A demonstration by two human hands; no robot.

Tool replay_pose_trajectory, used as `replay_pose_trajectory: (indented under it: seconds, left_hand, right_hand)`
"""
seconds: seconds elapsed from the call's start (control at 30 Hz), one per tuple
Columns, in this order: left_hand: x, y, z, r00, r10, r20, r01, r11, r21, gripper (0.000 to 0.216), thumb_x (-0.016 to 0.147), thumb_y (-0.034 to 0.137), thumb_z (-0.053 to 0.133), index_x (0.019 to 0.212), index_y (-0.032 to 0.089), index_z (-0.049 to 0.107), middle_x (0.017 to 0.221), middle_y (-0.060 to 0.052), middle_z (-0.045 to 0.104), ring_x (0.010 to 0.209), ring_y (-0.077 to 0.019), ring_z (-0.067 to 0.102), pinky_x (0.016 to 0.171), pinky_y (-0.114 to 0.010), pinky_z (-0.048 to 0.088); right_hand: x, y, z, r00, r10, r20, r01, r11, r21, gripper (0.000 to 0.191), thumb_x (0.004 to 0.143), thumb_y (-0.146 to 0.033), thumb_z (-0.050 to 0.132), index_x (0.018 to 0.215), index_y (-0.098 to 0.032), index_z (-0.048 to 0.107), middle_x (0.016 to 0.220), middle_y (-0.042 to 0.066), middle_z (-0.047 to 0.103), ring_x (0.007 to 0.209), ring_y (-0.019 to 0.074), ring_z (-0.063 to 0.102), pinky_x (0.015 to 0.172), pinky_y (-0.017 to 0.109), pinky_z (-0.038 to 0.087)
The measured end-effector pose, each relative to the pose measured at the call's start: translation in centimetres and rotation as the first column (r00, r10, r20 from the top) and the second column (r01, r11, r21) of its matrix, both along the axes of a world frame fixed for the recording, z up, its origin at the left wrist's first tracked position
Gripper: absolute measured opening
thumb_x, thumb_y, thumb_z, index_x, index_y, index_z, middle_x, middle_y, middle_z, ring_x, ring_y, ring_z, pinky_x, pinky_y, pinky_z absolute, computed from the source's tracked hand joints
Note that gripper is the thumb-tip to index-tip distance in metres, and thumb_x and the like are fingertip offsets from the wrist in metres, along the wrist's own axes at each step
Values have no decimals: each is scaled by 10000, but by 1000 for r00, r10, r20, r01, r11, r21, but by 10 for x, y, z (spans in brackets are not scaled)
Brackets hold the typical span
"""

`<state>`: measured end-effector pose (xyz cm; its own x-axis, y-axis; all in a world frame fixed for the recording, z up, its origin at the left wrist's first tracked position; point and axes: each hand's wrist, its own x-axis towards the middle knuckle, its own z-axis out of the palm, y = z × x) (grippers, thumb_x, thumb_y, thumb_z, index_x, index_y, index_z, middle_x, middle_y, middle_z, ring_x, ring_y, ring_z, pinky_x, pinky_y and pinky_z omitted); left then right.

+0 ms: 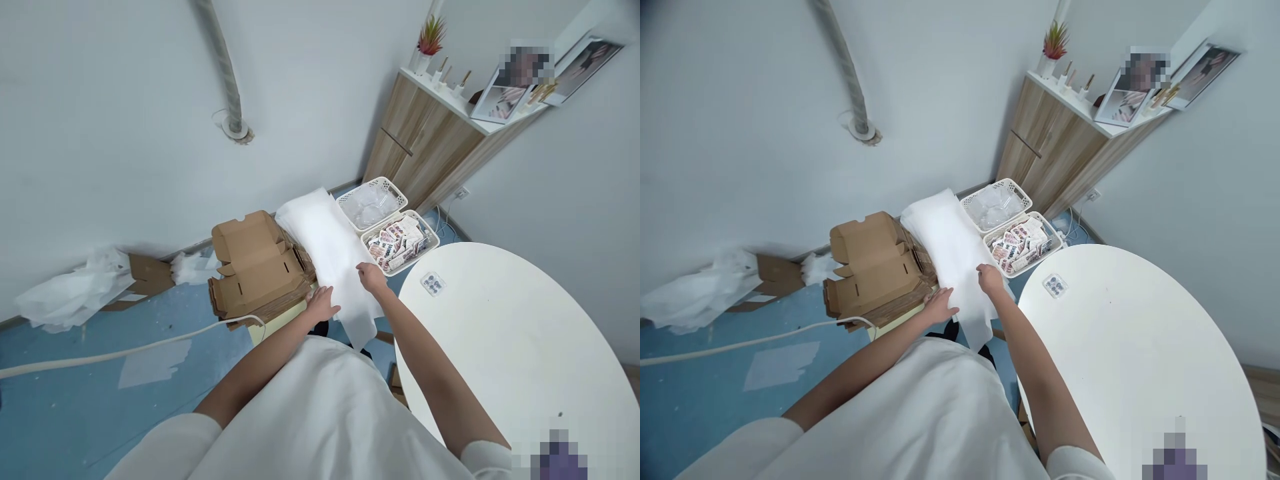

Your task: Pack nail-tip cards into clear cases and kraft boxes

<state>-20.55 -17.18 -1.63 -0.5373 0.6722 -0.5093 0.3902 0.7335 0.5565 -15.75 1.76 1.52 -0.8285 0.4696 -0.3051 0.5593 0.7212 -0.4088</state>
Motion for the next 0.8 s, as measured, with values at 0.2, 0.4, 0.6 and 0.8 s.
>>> replay_pose_trajectory:
  seconds: [0.2, 0.4, 0.6, 0.8]
  left_hand:
    - [3, 4, -11, 891, 373, 259, -407, 909, 92, 539, 764, 505, 460, 1172, 152, 427, 1286, -162, 407, 1172, -241, 426, 950, -350, 339]
    - [6, 13, 0, 553, 430, 714, -626, 780, 15, 665, 772, 580, 435, 1274, 200, 220, 1312, -160, 386, 1075, -207, 527, 762, -307, 460]
    - [-18, 35, 27, 421, 343, 839, -846, 481, 228, 530, 834, 599, 254, 1155, 201, 395, 1197, -118, 513, 1028, -182, 568, 732, -271, 478]
    - [-46, 53, 35, 367, 213, 906, -919, 232, 318, 492, 741, 494, 571, 1111, 178, 500, 1128, -115, 566, 996, -216, 579, 733, -309, 515]
  right_hand:
    - [-12, 0, 41, 896, 131, -423, -141, 990, 10, 340, 738, -57, 410, 959, -201, 623, 1005, 49, 614, 938, 172, 557, 854, 319, 415]
    - [14, 13, 70, 742, -115, -661, 113, 993, -46, 282, 749, -148, 428, 956, -197, 614, 962, 51, 620, 855, 170, 569, 780, 322, 440]
    - [62, 19, 64, 707, -222, -672, 253, 966, -52, 280, 769, -188, 424, 973, -203, 616, 1089, 74, 589, 945, 186, 561, 764, 330, 457]
    - [97, 23, 55, 768, -244, -592, 242, 967, -85, 202, 767, -239, 462, 838, -216, 650, 925, 49, 641, 887, 191, 587, 837, 369, 447]
